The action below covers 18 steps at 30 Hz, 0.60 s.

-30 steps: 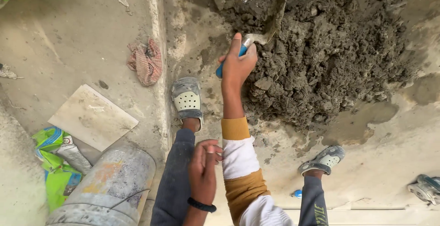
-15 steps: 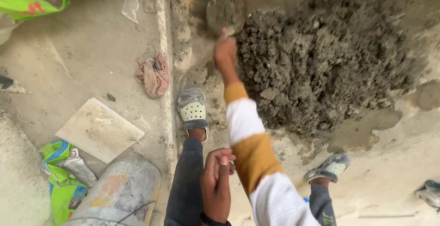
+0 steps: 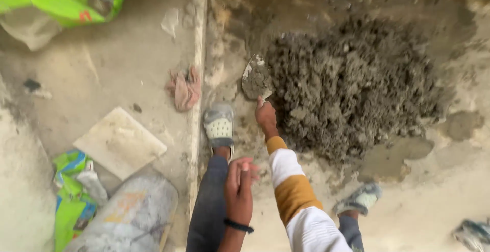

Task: Using a trowel to mix and apply mortar on a construction floor.

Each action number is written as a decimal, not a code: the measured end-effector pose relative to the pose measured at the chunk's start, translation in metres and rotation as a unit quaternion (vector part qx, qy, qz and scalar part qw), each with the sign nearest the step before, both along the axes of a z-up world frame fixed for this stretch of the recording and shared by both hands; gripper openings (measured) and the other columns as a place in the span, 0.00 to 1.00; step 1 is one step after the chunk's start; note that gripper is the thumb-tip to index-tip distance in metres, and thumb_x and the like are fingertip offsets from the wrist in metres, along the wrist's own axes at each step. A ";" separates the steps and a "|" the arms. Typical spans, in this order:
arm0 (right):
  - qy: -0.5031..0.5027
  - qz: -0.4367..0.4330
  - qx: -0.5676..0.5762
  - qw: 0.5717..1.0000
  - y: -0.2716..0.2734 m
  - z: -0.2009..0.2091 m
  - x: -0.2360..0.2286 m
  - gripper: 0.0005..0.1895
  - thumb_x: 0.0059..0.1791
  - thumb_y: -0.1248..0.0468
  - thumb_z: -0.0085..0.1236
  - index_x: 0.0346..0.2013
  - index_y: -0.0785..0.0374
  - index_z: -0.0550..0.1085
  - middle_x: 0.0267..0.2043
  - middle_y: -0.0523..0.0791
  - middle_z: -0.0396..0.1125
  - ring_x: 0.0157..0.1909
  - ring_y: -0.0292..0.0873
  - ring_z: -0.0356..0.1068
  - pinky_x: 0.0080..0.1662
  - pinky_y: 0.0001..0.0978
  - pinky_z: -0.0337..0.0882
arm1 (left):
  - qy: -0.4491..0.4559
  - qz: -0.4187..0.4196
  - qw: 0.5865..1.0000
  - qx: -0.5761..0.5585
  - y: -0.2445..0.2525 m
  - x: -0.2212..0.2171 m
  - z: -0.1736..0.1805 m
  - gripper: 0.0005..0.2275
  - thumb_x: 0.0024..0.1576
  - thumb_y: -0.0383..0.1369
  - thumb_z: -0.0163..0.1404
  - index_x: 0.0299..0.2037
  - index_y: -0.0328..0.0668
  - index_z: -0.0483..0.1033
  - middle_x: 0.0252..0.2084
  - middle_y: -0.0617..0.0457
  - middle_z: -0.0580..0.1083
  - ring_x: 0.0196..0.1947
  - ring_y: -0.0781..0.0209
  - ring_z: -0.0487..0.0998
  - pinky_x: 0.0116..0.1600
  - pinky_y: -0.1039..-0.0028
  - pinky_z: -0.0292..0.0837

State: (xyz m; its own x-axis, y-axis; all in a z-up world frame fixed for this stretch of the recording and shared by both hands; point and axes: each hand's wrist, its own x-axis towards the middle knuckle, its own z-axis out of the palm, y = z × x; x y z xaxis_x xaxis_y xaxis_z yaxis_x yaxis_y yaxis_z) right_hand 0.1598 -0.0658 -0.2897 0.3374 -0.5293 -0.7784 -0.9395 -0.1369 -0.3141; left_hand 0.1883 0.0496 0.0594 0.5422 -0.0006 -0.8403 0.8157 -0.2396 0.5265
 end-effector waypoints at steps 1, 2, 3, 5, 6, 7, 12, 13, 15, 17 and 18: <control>-0.050 -0.033 0.009 0.998 0.000 0.014 -0.013 0.34 0.58 0.40 0.40 0.39 0.72 0.75 0.35 0.58 0.70 0.36 0.59 0.71 0.38 0.51 0.70 | 0.003 -0.002 1.000 -0.017 -0.003 -0.004 -0.002 0.16 0.66 0.41 0.40 0.47 0.36 0.75 0.35 0.49 0.77 0.33 0.63 0.79 0.39 0.72 0.76; -0.042 -0.034 0.007 0.999 0.018 0.018 -0.036 0.34 0.58 0.40 0.40 0.39 0.72 0.75 0.35 0.58 0.70 0.36 0.59 0.71 0.38 0.51 0.70 | 0.011 -0.003 1.000 -0.018 -0.004 -0.010 0.000 0.16 0.66 0.41 0.40 0.47 0.36 0.75 0.35 0.49 0.77 0.33 0.63 0.79 0.39 0.72 0.76; 0.001 -0.054 0.039 0.998 0.036 0.017 -0.045 0.38 0.60 0.39 0.38 0.33 0.75 0.73 0.30 0.58 0.68 0.32 0.58 0.67 0.37 0.52 0.67 | -0.002 -0.005 0.999 -0.031 -0.007 -0.010 -0.002 0.16 0.66 0.41 0.40 0.47 0.35 0.74 0.35 0.49 0.77 0.33 0.63 0.78 0.39 0.72 0.76; 0.052 -0.077 0.074 0.993 0.062 0.015 -0.046 0.43 0.62 0.38 0.36 0.28 0.78 0.72 0.25 0.58 0.65 0.28 0.57 0.63 0.35 0.52 0.63 | -0.007 -0.010 0.999 -0.041 -0.008 -0.016 -0.003 0.15 0.66 0.40 0.40 0.47 0.35 0.74 0.35 0.49 0.77 0.33 0.63 0.78 0.39 0.71 0.76; -0.006 -0.102 0.104 0.989 0.070 0.015 -0.038 0.39 0.60 0.39 0.38 0.28 0.74 0.72 0.24 0.54 0.64 0.27 0.50 0.62 0.34 0.49 0.63 | -0.001 -0.008 0.999 -0.038 -0.006 -0.023 -0.001 0.15 0.66 0.40 0.41 0.47 0.35 0.74 0.34 0.49 0.78 0.33 0.63 0.78 0.39 0.72 0.75; -0.070 -0.129 0.129 0.981 0.076 0.011 -0.022 0.35 0.58 0.39 0.39 0.29 0.69 0.72 0.22 0.49 0.63 0.25 0.44 0.61 0.32 0.46 0.63 | -0.001 -0.009 0.999 -0.038 -0.005 -0.025 -0.003 0.14 0.66 0.39 0.41 0.47 0.35 0.73 0.34 0.50 0.78 0.32 0.63 0.78 0.38 0.72 0.74; -0.108 -0.229 0.246 0.936 0.049 0.018 0.135 0.24 0.57 0.43 0.45 0.43 0.64 0.66 0.19 0.41 0.62 0.17 0.37 0.59 0.24 0.36 0.66 | -0.025 -0.015 1.000 -0.003 -0.001 -0.015 0.001 0.14 0.66 0.39 0.41 0.47 0.34 0.74 0.35 0.49 0.77 0.33 0.65 0.76 0.40 0.74 0.74; -0.140 -0.287 0.270 0.908 0.041 0.017 0.164 0.19 0.55 0.47 0.45 0.44 0.59 0.59 0.15 0.42 0.58 0.11 0.39 0.54 0.18 0.37 0.62 | -0.029 -0.015 0.999 0.014 0.000 -0.011 0.004 0.14 0.66 0.38 0.41 0.47 0.34 0.75 0.36 0.49 0.77 0.34 0.65 0.76 0.41 0.74 0.74; -0.172 -0.336 0.269 0.886 0.028 -0.003 0.188 0.19 0.55 0.47 0.46 0.39 0.60 0.62 0.15 0.41 0.57 0.11 0.38 0.53 0.17 0.36 0.59 | -0.037 -0.012 0.999 0.026 0.000 -0.003 0.005 0.14 0.66 0.38 0.42 0.48 0.33 0.74 0.37 0.49 0.77 0.34 0.65 0.75 0.41 0.74 0.73; -0.200 -0.384 0.265 0.862 0.012 -0.009 0.197 0.20 0.55 0.47 0.46 0.34 0.62 0.64 0.15 0.40 0.57 0.11 0.37 0.53 0.16 0.35 0.57 | -0.043 -0.008 0.998 0.039 0.001 -0.001 0.008 0.14 0.66 0.38 0.42 0.48 0.33 0.74 0.38 0.49 0.77 0.34 0.65 0.74 0.41 0.74 0.71; -0.173 -0.450 0.255 0.839 0.003 -0.005 0.196 0.22 0.56 0.46 0.46 0.31 0.61 0.62 0.16 0.40 0.55 0.13 0.36 0.52 0.16 0.34 0.56 | -0.041 -0.009 0.998 0.043 0.001 -0.002 0.011 0.14 0.66 0.38 0.42 0.48 0.33 0.74 0.37 0.49 0.77 0.34 0.65 0.74 0.41 0.74 0.71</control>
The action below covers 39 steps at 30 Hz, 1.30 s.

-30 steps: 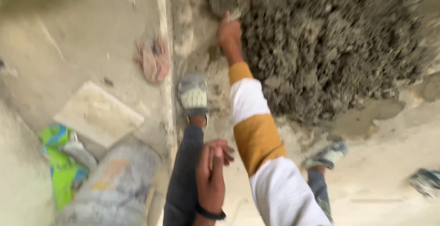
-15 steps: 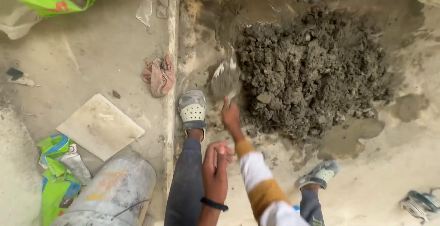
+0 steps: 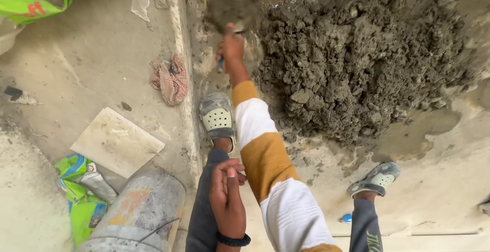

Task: Using a trowel to mix and apply mortar on a construction floor.

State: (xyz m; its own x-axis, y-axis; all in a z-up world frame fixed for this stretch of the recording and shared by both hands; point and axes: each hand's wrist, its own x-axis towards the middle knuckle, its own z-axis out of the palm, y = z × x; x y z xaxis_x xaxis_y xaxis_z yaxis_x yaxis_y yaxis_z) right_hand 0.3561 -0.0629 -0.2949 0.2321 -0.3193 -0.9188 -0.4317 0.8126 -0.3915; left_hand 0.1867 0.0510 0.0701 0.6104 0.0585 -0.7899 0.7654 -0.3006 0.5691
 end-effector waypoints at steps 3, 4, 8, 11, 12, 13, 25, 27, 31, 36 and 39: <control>0.027 -0.107 0.025 0.994 -0.041 0.008 -0.009 0.24 0.56 0.44 0.45 0.28 0.60 0.61 0.17 0.40 0.53 0.15 0.36 0.50 0.18 0.33 0.54 | 0.002 -0.004 1.000 -0.016 -0.006 0.003 -0.005 0.14 0.66 0.38 0.41 0.48 0.32 0.74 0.36 0.49 0.76 0.33 0.65 0.74 0.40 0.74 0.72; 0.025 -0.151 0.036 0.988 -0.054 0.013 -0.021 0.24 0.56 0.44 0.44 0.27 0.59 0.61 0.18 0.40 0.52 0.16 0.37 0.49 0.19 0.34 0.54 | 0.013 -0.005 0.999 -0.029 -0.008 0.001 -0.003 0.14 0.66 0.38 0.41 0.47 0.32 0.74 0.35 0.49 0.76 0.33 0.65 0.74 0.40 0.73 0.72; 0.020 -0.183 -0.003 0.983 -0.064 0.038 -0.046 0.25 0.56 0.43 0.43 0.28 0.60 0.64 0.19 0.39 0.52 0.18 0.37 0.50 0.20 0.34 0.53 | 0.017 -0.015 0.998 -0.063 -0.014 -0.008 -0.010 0.14 0.66 0.38 0.42 0.48 0.32 0.74 0.35 0.49 0.76 0.33 0.65 0.74 0.39 0.74 0.71; -0.017 -0.194 0.003 0.981 -0.056 0.065 -0.098 0.25 0.56 0.41 0.42 0.30 0.59 0.62 0.20 0.39 0.53 0.18 0.36 0.49 0.21 0.33 0.50 | 0.024 -0.017 0.998 -0.062 -0.014 -0.024 -0.013 0.14 0.65 0.38 0.42 0.48 0.33 0.73 0.35 0.50 0.76 0.32 0.65 0.75 0.39 0.74 0.72; -0.005 -0.169 0.000 0.986 -0.054 0.079 -0.119 0.25 0.56 0.41 0.44 0.30 0.59 0.62 0.19 0.38 0.51 0.18 0.35 0.48 0.21 0.32 0.49 | 0.019 -0.017 0.998 -0.061 -0.015 -0.030 -0.015 0.14 0.65 0.38 0.42 0.48 0.33 0.73 0.35 0.50 0.76 0.32 0.65 0.75 0.39 0.74 0.72; 0.004 -0.144 -0.004 0.990 -0.052 0.091 -0.136 0.26 0.56 0.40 0.46 0.30 0.59 0.62 0.19 0.37 0.49 0.17 0.34 0.46 0.20 0.31 0.49 | 0.011 -0.018 0.998 -0.060 -0.016 -0.032 -0.019 0.14 0.65 0.39 0.43 0.48 0.33 0.73 0.35 0.51 0.76 0.32 0.65 0.75 0.38 0.74 0.72; 0.230 0.090 -0.115 0.962 -0.164 0.186 -0.387 0.25 0.58 0.47 0.49 0.26 0.61 0.65 0.18 0.39 0.56 0.17 0.36 0.50 0.20 0.35 0.51 | -0.007 -0.078 0.994 -0.077 -0.037 -0.073 -0.029 0.18 0.66 0.44 0.40 0.49 0.38 0.75 0.36 0.52 0.77 0.33 0.66 0.78 0.38 0.72 0.75; 0.298 0.226 -0.168 0.912 -0.180 0.211 -0.401 0.23 0.58 0.48 0.49 0.28 0.62 0.70 0.20 0.42 0.61 0.18 0.37 0.55 0.21 0.37 0.55 | -0.005 -0.082 0.993 -0.079 -0.039 -0.082 -0.031 0.17 0.66 0.44 0.40 0.49 0.38 0.75 0.36 0.52 0.77 0.33 0.66 0.78 0.38 0.72 0.75; 0.262 0.419 -0.491 0.718 -0.198 0.269 -0.427 0.16 0.54 0.54 0.57 0.35 0.66 0.76 0.25 0.48 0.71 0.24 0.42 0.68 0.29 0.38 0.67 | 0.002 -0.099 0.992 -0.072 -0.040 -0.106 -0.038 0.17 0.66 0.44 0.41 0.48 0.38 0.75 0.36 0.53 0.77 0.33 0.66 0.77 0.38 0.73 0.72; 0.237 0.293 -0.307 0.874 -0.193 0.304 -0.414 0.12 0.53 0.60 0.55 0.41 0.66 0.67 0.22 0.47 0.65 0.20 0.42 0.64 0.24 0.35 0.66 | 0.023 -0.110 0.991 -0.067 -0.040 -0.126 -0.041 0.17 0.66 0.44 0.41 0.49 0.37 0.75 0.36 0.53 0.78 0.33 0.67 0.77 0.38 0.74 0.72; 0.125 0.145 -0.064 0.979 -0.176 0.241 -0.384 0.05 0.54 0.65 0.49 0.38 0.62 0.63 0.21 0.42 0.61 0.18 0.37 0.60 0.20 0.31 0.64 | 0.023 -0.107 0.992 -0.069 -0.039 -0.133 -0.048 0.17 0.66 0.44 0.42 0.50 0.37 0.74 0.36 0.53 0.78 0.32 0.67 0.77 0.38 0.74 0.72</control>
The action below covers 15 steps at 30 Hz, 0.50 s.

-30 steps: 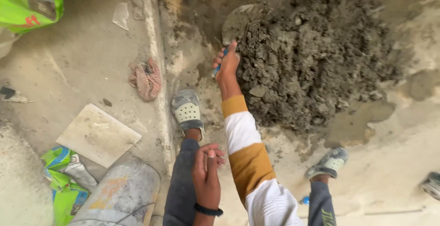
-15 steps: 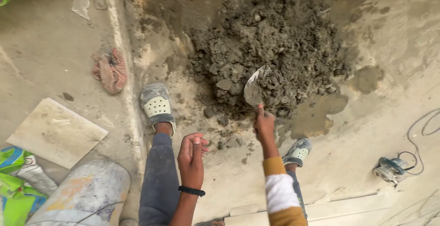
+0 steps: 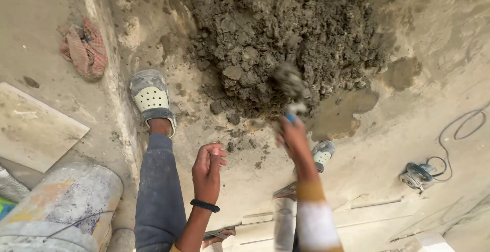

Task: Using a trowel to mix and apply mortar on a construction floor.

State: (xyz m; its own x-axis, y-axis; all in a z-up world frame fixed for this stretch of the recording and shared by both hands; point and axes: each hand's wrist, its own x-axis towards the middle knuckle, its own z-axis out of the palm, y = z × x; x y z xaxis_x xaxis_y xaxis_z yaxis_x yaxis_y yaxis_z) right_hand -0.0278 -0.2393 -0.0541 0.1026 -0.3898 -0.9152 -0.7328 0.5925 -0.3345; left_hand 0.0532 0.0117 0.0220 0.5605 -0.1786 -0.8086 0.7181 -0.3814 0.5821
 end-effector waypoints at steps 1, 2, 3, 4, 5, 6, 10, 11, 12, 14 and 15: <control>-0.026 0.005 0.031 0.999 0.007 -0.029 0.010 0.03 0.54 0.67 0.46 0.36 0.63 0.64 0.22 0.41 0.61 0.19 0.35 0.61 0.20 0.30 0.64 | -0.002 0.000 1.000 -0.004 0.000 -0.004 -0.002 0.17 0.66 0.44 0.42 0.50 0.36 0.75 0.36 0.53 0.78 0.32 0.67 0.77 0.38 0.74 0.72; -0.019 0.002 0.034 0.999 0.004 -0.049 0.027 0.03 0.54 0.67 0.46 0.36 0.63 0.64 0.22 0.41 0.61 0.19 0.35 0.61 0.20 0.30 0.64 | 0.005 -0.003 1.000 -0.001 0.001 -0.007 -0.002 0.17 0.66 0.44 0.42 0.50 0.36 0.75 0.36 0.53 0.78 0.32 0.67 0.77 0.38 0.74 0.72; 0.006 -0.012 0.028 1.000 -0.001 -0.070 0.042 0.08 0.52 0.67 0.45 0.29 0.61 0.62 0.19 0.42 0.59 0.17 0.37 0.58 0.21 0.33 0.61 | 0.005 0.001 1.000 -0.011 0.001 -0.011 -0.002 0.18 0.66 0.44 0.42 0.50 0.36 0.74 0.36 0.52 0.78 0.32 0.66 0.77 0.38 0.74 0.72; 0.028 -0.027 0.019 0.999 -0.007 -0.091 0.061 0.14 0.51 0.67 0.45 0.21 0.60 0.60 0.16 0.42 0.56 0.16 0.39 0.56 0.22 0.37 0.59 | 0.003 0.004 1.000 -0.025 -0.001 -0.012 -0.002 0.18 0.67 0.43 0.42 0.50 0.35 0.74 0.36 0.52 0.77 0.33 0.66 0.77 0.38 0.74 0.72; 0.032 -0.030 0.019 0.999 -0.010 -0.082 0.054 0.14 0.51 0.67 0.45 0.21 0.60 0.60 0.16 0.42 0.56 0.16 0.39 0.56 0.22 0.37 0.59 | 0.007 0.001 1.000 -0.025 0.005 -0.018 -0.003 0.18 0.67 0.43 0.42 0.50 0.35 0.74 0.36 0.52 0.77 0.33 0.66 0.77 0.38 0.74 0.72; 0.048 0.011 0.018 0.999 -0.017 -0.073 0.050 0.16 0.53 0.65 0.45 0.20 0.62 0.61 0.15 0.43 0.56 0.15 0.40 0.56 0.22 0.37 0.60 | 0.000 0.011 1.000 -0.028 0.006 -0.024 -0.006 0.18 0.67 0.44 0.42 0.50 0.34 0.74 0.36 0.51 0.77 0.33 0.65 0.77 0.38 0.73 0.72; -0.002 0.040 -0.020 0.999 -0.010 -0.023 -0.020 0.13 0.56 0.58 0.51 0.32 0.63 0.68 0.16 0.43 0.57 0.14 0.40 0.58 0.20 0.38 0.63 | -0.034 0.010 0.999 -0.023 0.008 -0.028 -0.018 0.18 0.66 0.44 0.42 0.49 0.35 0.75 0.35 0.51 0.78 0.32 0.64 0.77 0.39 0.72 0.74; -0.011 0.046 -0.022 0.999 -0.005 -0.001 -0.001 0.13 0.56 0.58 0.51 0.32 0.63 0.68 0.16 0.43 0.57 0.14 0.40 0.58 0.20 0.38 0.63 | -0.043 0.016 0.999 -0.024 -0.001 -0.012 -0.027 0.18 0.66 0.44 0.42 0.49 0.35 0.75 0.35 0.51 0.78 0.32 0.64 0.77 0.39 0.72 0.74; -0.013 -0.032 0.025 0.999 0.012 0.039 -0.005 0.09 0.55 0.61 0.50 0.34 0.62 0.66 0.19 0.43 0.61 0.16 0.39 0.60 0.21 0.36 0.63 | -0.023 0.011 1.000 -0.014 0.001 -0.015 -0.016 0.18 0.66 0.45 0.42 0.49 0.36 0.75 0.35 0.50 0.78 0.32 0.64 0.77 0.39 0.72 0.74; -0.004 -0.114 0.072 0.991 0.038 0.064 -0.017 0.06 0.54 0.63 0.49 0.35 0.61 0.64 0.21 0.43 0.66 0.18 0.38 0.63 0.22 0.34 0.64 | 0.005 0.005 1.000 0.000 0.008 -0.024 -0.002 0.18 0.66 0.45 0.42 0.48 0.36 0.75 0.35 0.50 0.78 0.32 0.64 0.77 0.39 0.72 0.75; -0.009 -0.114 0.076 0.991 0.049 0.052 -0.027 0.08 0.55 0.62 0.49 0.34 0.60 0.63 0.20 0.41 0.63 0.16 0.36 0.59 0.20 0.32 0.60 | 0.008 0.005 1.000 -0.001 0.013 -0.029 0.004 0.18 0.66 0.45 0.42 0.48 0.36 0.75 0.36 0.50 0.78 0.32 0.64 0.77 0.38 0.72 0.74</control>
